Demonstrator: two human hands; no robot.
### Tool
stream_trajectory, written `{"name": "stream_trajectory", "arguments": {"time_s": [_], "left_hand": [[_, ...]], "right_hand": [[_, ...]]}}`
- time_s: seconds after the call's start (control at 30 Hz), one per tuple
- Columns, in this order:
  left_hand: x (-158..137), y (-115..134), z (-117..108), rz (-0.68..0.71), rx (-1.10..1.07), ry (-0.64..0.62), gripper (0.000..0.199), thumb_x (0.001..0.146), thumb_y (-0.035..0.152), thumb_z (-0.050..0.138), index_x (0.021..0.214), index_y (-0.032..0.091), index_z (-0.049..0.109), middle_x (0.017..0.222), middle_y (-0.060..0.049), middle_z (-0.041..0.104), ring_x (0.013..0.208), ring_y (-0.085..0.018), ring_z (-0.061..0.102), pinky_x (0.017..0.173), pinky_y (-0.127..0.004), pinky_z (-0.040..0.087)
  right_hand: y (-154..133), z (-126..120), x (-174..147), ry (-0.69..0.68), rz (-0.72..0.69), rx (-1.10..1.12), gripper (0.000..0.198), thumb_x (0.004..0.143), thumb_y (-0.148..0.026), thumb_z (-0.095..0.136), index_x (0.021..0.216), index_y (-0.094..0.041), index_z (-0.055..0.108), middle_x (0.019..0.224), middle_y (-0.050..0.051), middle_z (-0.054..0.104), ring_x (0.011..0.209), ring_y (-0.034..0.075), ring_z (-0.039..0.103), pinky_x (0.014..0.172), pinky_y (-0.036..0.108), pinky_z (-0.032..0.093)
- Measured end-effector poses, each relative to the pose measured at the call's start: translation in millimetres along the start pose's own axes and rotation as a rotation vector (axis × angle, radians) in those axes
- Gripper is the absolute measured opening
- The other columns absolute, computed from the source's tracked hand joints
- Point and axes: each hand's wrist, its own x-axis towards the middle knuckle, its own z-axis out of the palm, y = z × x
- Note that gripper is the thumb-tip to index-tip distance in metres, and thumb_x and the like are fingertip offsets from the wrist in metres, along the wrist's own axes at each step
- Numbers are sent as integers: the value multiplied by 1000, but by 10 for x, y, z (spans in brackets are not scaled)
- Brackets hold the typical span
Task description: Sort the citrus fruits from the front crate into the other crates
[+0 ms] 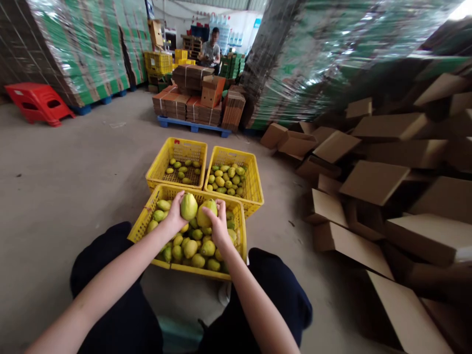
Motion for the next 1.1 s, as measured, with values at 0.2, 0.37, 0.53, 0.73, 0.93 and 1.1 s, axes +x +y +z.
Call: {"name": "stream_trajectory", "arguments": {"time_s": [0.2, 0.37, 0.53, 0.73, 0.93, 1.1], "left_hand": [[-67, -11, 1, -18, 13, -17, 26, 87, 39, 57, 70, 19, 57, 56, 2, 59, 50, -13, 58, 50, -23, 48], [-51, -3, 12, -54, -13, -79, 24, 88, 39, 59, 76, 18, 59, 59, 0, 59, 52, -14, 58, 51, -24, 50], [-31, -32, 6, -99, -143, -119, 25, 97, 26, 43, 98, 15, 66, 70, -5, 66, 60, -16, 65, 55, -26, 56], [41, 107, 18, -98, -211, -182, 36, 101, 28, 35, 117, 11, 63, 81, -10, 70, 76, -20, 71, 63, -29, 62], [-10, 386, 11, 163, -147, -110, 9, 93, 26, 56, 92, 18, 60, 82, -3, 72, 63, -14, 67, 62, -29, 62], [-39, 222, -71, -46, -26, -205, 26, 97, 32, 48, 83, 14, 61, 68, -6, 67, 56, -16, 65, 49, -25, 56]], "right_hand": [[-45, 42, 93, 15, 239, 315, 27, 67, -41, 68, 82, -25, 53, 74, -2, 64, 74, 20, 67, 68, 33, 58], [-157, 1, 100, 161, 438, 539, 18, 74, -38, 66, 82, -23, 62, 69, 0, 69, 64, 20, 66, 64, 35, 60], [-133, -33, 126, 154, 451, 674, 14, 79, -33, 62, 83, -20, 66, 69, 1, 71, 60, 17, 65, 61, 30, 60], [-145, -76, 190, 130, 574, 611, 16, 85, -37, 58, 82, -22, 64, 64, 2, 69, 67, 21, 69, 59, 35, 60], [-229, -151, 90, 100, 531, 576, 14, 79, -30, 71, 84, -19, 64, 66, -1, 68, 57, 15, 65, 58, 29, 59], [-178, -213, 70, 151, 550, 575, 11, 80, -28, 67, 78, -18, 62, 61, 0, 67, 51, 16, 63, 50, 29, 57]]}}
